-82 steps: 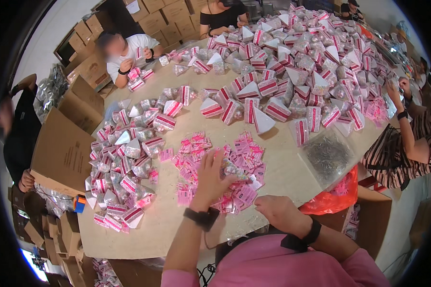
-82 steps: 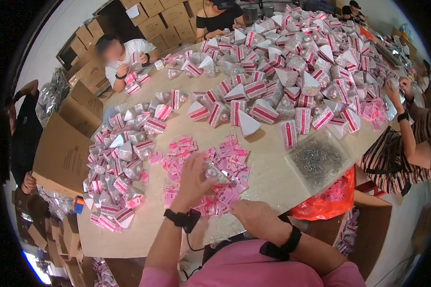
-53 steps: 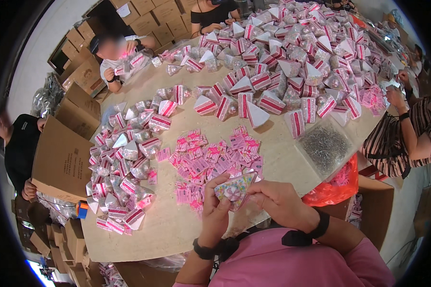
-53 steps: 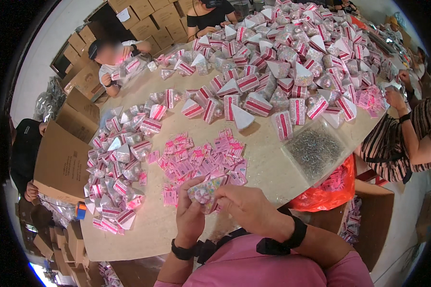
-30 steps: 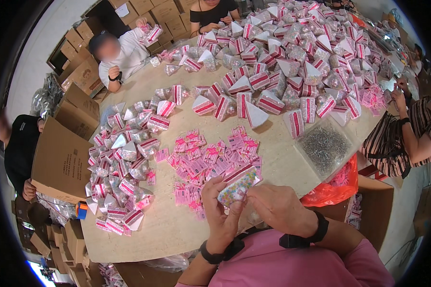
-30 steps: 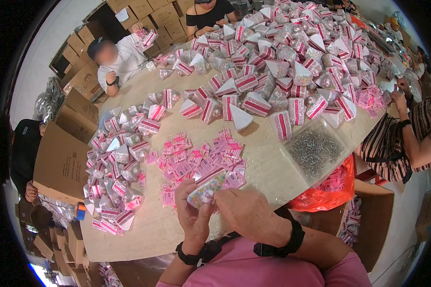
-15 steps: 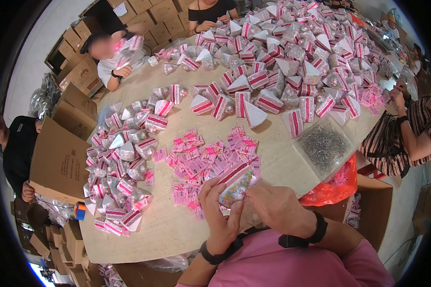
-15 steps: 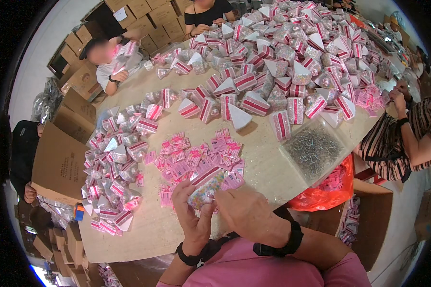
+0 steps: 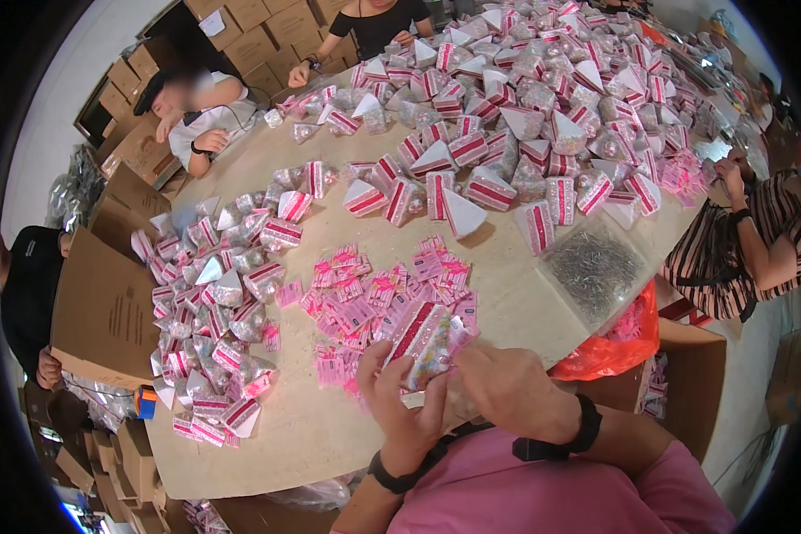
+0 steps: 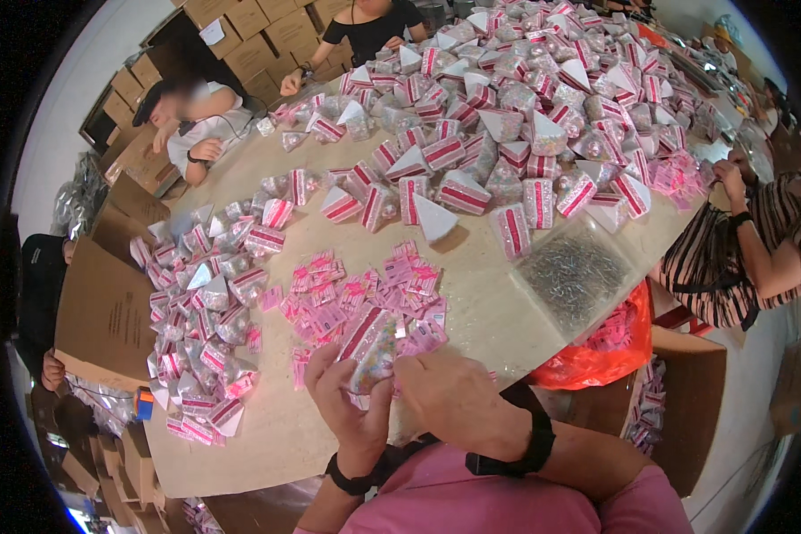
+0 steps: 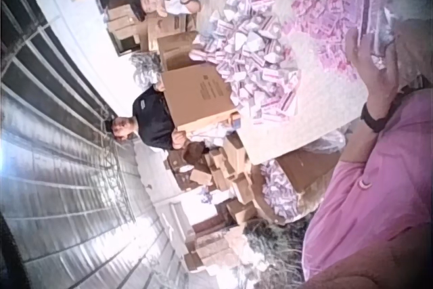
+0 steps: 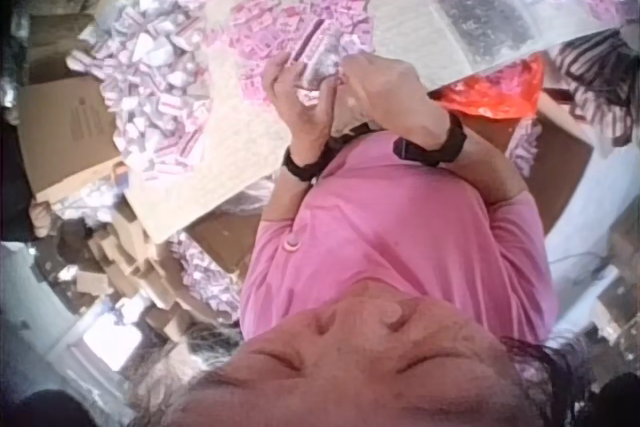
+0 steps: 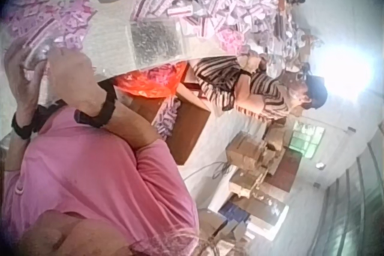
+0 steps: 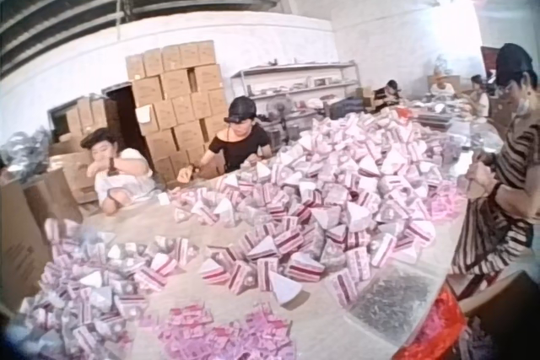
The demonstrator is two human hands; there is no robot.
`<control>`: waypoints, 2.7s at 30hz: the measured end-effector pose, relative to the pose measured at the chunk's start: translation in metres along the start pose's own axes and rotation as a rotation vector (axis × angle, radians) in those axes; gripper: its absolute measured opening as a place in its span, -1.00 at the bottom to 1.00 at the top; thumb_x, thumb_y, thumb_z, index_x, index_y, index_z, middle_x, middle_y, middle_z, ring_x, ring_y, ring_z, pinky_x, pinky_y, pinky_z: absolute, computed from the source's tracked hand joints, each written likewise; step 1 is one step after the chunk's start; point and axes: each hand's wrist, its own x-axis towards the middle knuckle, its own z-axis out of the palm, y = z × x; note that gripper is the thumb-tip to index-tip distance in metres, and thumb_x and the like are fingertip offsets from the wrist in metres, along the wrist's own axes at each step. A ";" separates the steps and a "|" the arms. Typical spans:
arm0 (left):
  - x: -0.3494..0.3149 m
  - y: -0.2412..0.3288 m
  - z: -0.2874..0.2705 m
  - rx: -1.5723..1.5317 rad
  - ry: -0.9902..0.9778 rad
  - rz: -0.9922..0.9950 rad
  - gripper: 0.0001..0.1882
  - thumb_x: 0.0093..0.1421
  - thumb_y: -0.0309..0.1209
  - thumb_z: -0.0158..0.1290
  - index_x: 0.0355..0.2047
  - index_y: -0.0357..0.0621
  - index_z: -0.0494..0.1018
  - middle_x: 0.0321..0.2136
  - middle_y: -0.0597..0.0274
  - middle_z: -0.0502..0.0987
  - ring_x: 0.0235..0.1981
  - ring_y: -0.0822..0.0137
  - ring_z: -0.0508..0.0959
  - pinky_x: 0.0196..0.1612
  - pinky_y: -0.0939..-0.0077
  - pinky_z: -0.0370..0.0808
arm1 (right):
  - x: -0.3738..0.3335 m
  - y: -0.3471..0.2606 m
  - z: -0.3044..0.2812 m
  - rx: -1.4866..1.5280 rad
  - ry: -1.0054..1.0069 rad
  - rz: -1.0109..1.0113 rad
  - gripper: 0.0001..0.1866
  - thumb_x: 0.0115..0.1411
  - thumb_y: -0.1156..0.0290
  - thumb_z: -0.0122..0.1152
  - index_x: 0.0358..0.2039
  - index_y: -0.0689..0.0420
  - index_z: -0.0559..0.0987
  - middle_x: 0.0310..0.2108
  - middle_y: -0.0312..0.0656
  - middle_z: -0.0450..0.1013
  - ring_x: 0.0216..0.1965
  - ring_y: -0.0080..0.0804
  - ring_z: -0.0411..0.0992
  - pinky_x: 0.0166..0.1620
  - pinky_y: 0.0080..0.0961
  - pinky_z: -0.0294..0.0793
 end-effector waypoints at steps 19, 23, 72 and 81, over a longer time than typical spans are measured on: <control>-0.017 0.004 0.020 -0.457 0.110 -0.467 -0.16 -0.01 -0.57 0.14 0.23 -0.35 -0.05 0.14 0.02 0.11 0.18 0.19 0.17 0.24 0.32 0.10 | 0.001 -0.001 0.001 0.026 0.018 0.026 -0.87 0.00 0.50 0.11 -0.45 0.21 0.37 -0.54 -0.12 0.31 -0.52 -0.17 0.40 -0.54 -0.32 0.37; -0.013 0.009 0.022 -0.486 0.111 -0.492 -0.17 -0.01 -0.59 0.14 0.23 -0.37 -0.05 0.13 0.01 0.12 0.18 0.20 0.18 0.23 0.33 0.11 | 0.001 0.002 0.004 0.003 0.070 -0.019 -0.86 -0.04 0.51 0.13 -0.47 0.20 0.36 -0.58 -0.13 0.30 -0.55 -0.19 0.40 -0.56 -0.34 0.36; -0.006 0.004 0.018 -0.461 0.037 -0.479 -0.28 0.06 -0.56 0.15 0.18 -0.35 0.04 0.05 0.07 0.19 0.10 0.26 0.23 0.20 0.39 0.15 | 0.000 0.014 0.003 0.015 -0.017 -0.025 -0.82 -0.03 0.46 0.14 -0.39 0.19 0.40 -0.52 -0.14 0.38 -0.47 -0.18 0.45 -0.44 -0.31 0.44; -0.006 0.002 0.017 -0.328 0.003 -0.374 -0.27 0.03 -0.57 0.16 0.17 -0.38 0.05 0.03 0.04 0.18 0.08 0.23 0.25 0.19 0.38 0.15 | 0.003 0.017 -0.001 -0.037 -0.075 -0.071 -0.80 -0.07 0.45 0.17 -0.39 0.17 0.41 -0.51 -0.15 0.39 -0.45 -0.21 0.46 -0.43 -0.34 0.45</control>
